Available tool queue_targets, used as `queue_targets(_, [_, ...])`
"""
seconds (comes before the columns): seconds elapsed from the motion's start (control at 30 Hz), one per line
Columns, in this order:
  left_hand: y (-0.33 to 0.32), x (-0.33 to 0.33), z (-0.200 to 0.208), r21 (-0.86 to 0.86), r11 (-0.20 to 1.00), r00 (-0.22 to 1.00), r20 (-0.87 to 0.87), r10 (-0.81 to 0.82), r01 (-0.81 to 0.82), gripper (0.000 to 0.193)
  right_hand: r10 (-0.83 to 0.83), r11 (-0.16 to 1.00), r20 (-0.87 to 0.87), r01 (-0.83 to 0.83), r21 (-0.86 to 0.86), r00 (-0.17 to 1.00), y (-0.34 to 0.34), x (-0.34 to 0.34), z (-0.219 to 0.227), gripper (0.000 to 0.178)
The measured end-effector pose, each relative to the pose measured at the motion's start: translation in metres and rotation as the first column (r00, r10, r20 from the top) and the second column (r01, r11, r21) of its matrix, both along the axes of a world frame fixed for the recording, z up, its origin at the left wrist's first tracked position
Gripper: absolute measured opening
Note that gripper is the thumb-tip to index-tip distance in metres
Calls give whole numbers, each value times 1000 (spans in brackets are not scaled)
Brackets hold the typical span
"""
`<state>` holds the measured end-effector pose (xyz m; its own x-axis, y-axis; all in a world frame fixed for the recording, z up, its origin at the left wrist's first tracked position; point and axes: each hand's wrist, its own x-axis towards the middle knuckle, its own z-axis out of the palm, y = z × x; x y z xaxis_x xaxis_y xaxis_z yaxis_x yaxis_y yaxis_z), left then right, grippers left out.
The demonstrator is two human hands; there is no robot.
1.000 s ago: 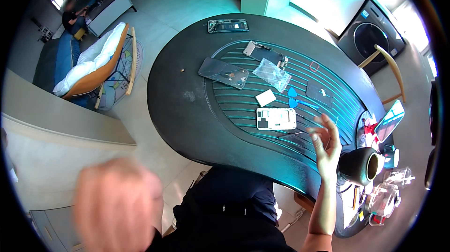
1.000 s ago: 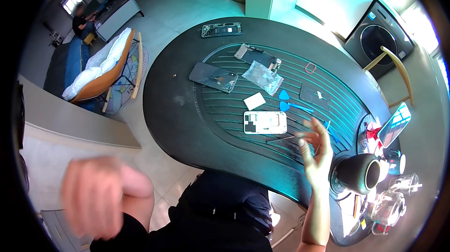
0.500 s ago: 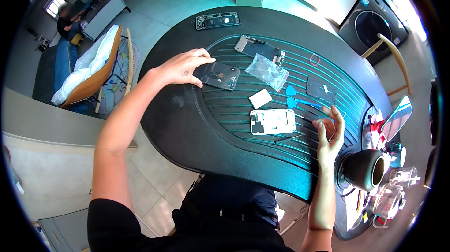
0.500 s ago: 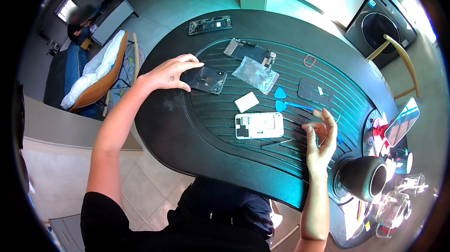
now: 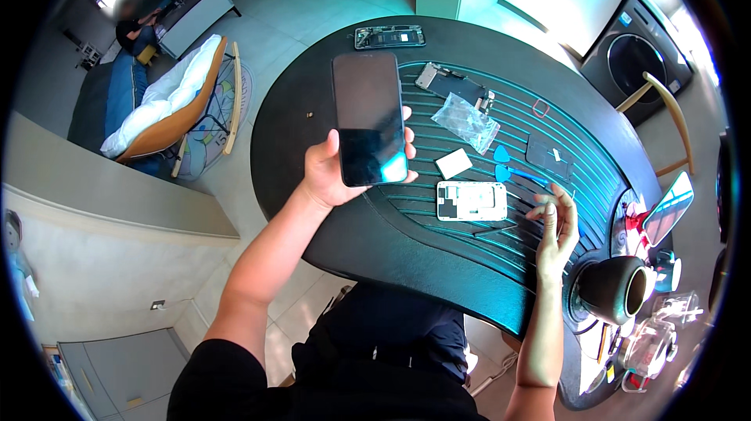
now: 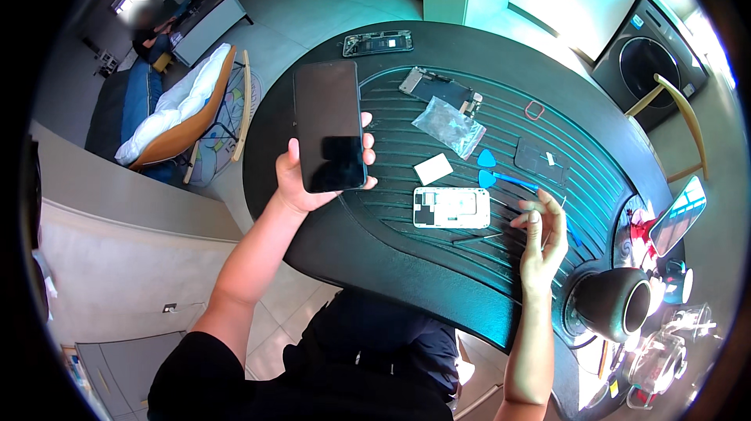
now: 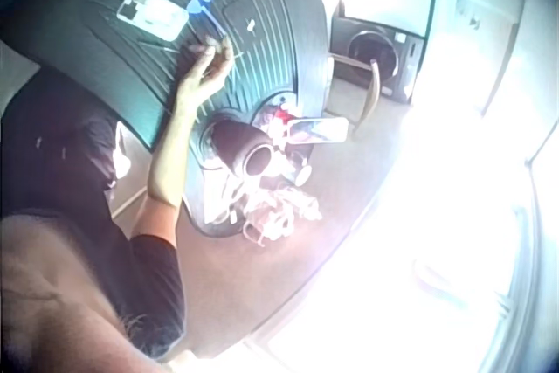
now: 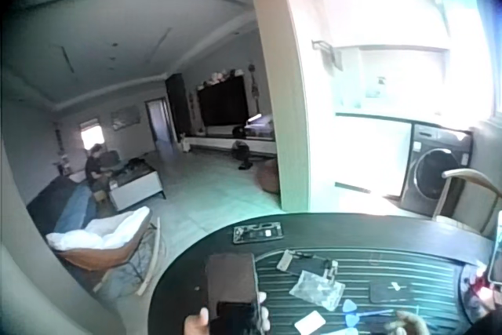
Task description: The person disassembles a smartphone by removing the back cover and internal components using a small metal tool. They carefully pry open the device, remove the battery, and place parts on the table.
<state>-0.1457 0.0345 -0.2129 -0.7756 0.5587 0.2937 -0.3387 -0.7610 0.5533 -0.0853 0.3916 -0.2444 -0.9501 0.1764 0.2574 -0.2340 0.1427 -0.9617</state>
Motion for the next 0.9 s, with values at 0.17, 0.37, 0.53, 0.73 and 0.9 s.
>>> queue_targets(0.17, [9,17,2,-57,998,998,65,25,-21,96,-2,999,-10,2,35,1000,3,0,-1,35])
queue_targets(0.37, [17,21,2,-40,999,997,81,12,-9,100,-4,998,24,2,57,1000,-1,0,0,32])
queue_targets(0.53, [23,14,-4,-67,997,998,56,27,-24,105,5,997,50,-8,75,999,0,0,-3,29])
queue_targets(0.73, [30,11,-6,-162,979,992,3,128,-126,105,-13,993,45,7,118,999,-1,0,-2,28])
queue_targets(0.9, [36,9,-10,99,994,997,52,-51,46,107,46,989,46,-52,135,998,-13,-4,-1,28])
